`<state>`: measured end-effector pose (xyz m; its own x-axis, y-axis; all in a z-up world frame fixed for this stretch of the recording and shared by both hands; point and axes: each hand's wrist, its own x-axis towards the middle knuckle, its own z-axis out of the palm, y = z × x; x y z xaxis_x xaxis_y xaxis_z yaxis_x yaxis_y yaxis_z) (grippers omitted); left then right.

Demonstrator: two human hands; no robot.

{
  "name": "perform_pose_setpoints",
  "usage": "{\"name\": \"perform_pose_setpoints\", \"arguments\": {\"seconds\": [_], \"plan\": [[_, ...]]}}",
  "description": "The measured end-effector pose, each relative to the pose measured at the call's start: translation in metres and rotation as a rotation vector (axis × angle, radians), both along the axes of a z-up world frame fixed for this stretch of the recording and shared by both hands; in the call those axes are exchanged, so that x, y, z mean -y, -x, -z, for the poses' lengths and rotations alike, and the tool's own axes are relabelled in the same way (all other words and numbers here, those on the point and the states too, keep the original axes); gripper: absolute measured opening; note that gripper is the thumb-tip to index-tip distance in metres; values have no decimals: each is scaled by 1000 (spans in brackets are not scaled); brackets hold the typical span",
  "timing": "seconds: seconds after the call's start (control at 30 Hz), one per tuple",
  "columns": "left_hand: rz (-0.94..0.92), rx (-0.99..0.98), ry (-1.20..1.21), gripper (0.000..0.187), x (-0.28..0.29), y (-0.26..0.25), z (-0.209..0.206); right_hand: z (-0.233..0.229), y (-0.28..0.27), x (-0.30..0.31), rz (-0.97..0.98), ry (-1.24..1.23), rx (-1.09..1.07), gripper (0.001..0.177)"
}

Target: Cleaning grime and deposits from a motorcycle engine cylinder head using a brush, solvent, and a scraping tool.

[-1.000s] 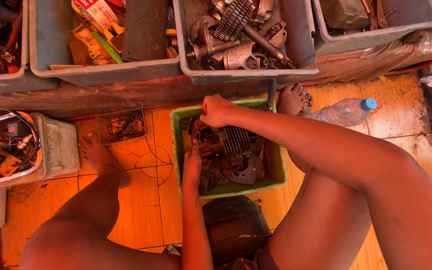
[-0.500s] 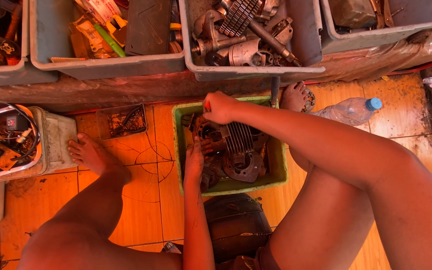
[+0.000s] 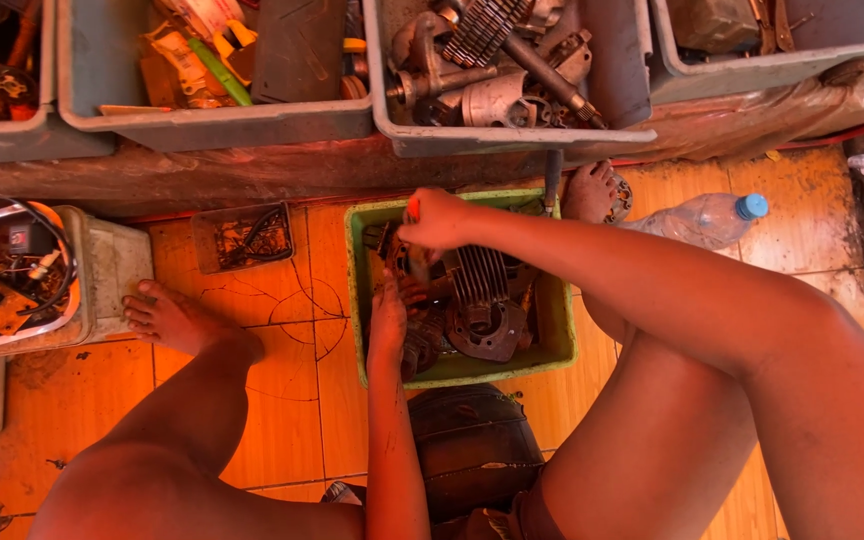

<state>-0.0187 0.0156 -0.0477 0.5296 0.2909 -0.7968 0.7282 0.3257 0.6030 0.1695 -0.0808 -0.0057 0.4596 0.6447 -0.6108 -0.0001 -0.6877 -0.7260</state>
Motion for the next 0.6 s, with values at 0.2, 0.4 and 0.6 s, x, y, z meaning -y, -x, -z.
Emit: {"name": "perform_pose_setpoints", "arguments": {"seconds": [0.2,0.4,0.6], "plan": [[-14,-25,19,102,2,0,8,2,8,1,-114,42,105,21],[-21,-9,65,99,13,-12,-55,9,3,5,-272,-78,151,22],[-86,30,110,93,10,-17,-53,-69,31,0,-426,-140,236,26]]}}
